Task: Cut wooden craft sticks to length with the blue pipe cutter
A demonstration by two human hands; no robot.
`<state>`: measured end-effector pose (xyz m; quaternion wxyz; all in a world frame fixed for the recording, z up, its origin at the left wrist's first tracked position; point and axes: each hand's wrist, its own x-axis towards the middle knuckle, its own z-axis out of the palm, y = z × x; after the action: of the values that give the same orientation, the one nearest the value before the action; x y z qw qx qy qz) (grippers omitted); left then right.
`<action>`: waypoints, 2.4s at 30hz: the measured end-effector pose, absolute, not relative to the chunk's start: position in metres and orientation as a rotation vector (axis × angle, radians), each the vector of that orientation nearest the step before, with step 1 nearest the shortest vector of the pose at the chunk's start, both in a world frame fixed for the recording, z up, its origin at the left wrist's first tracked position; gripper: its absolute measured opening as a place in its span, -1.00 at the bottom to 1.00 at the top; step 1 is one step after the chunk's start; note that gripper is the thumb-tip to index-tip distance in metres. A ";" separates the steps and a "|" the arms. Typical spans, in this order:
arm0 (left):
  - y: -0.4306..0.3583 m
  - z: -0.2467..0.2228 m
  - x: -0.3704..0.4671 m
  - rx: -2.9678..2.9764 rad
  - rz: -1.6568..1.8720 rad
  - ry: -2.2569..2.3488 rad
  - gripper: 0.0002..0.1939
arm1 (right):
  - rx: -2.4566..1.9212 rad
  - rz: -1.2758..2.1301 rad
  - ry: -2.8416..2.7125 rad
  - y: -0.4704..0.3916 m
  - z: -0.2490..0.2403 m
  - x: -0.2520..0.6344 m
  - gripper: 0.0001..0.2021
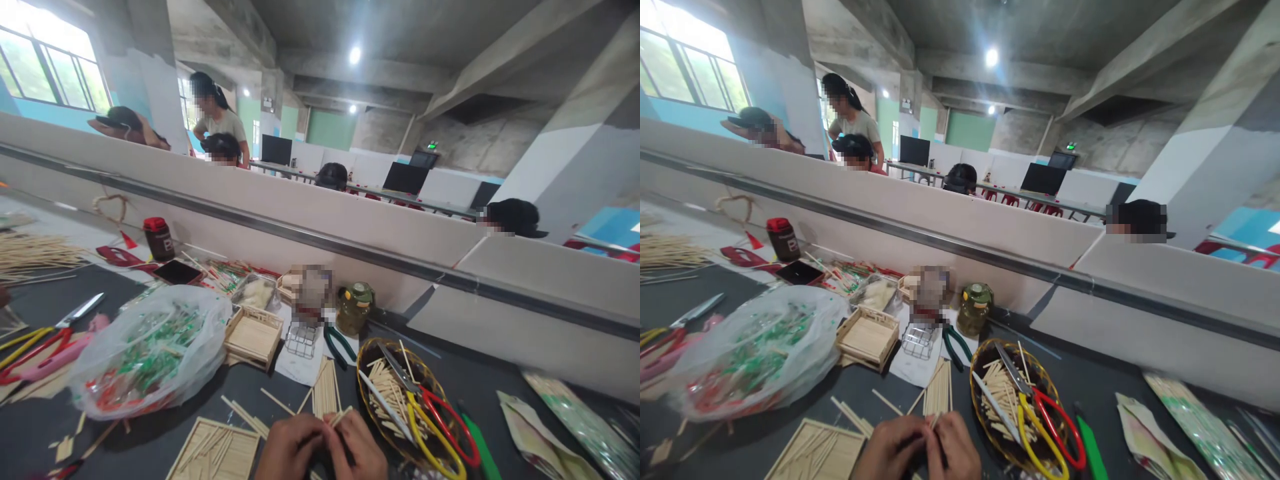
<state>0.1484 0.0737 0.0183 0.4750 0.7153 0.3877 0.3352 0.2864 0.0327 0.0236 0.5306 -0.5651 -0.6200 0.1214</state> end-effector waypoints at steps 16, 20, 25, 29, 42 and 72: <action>0.071 0.007 0.136 1.428 1.004 1.005 -0.75 | -1.411 0.398 -1.438 0.025 0.034 0.285 -0.77; 0.070 0.007 0.134 1.424 0.966 1.029 -0.72 | -1.441 0.472 -1.482 0.026 0.025 0.287 -0.77; 0.065 0.013 0.137 1.591 0.852 1.085 -0.66 | -1.474 0.525 -1.544 0.027 0.015 0.285 -0.75; 0.062 0.018 0.141 1.746 0.754 1.182 -0.63 | -1.509 0.586 -1.620 0.027 0.018 0.284 -0.75; 0.056 0.017 0.137 1.969 0.672 1.175 -0.50 | -1.496 0.574 -1.526 0.022 0.036 0.287 -0.83; 0.057 0.029 0.139 1.932 0.803 0.984 -0.80 | -1.338 0.613 -1.509 0.018 0.051 0.289 -0.74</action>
<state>0.1391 0.0572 0.0289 0.4028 0.7648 0.3896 0.3179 0.2895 0.0179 0.0512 0.4942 -0.5519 -0.6223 0.2528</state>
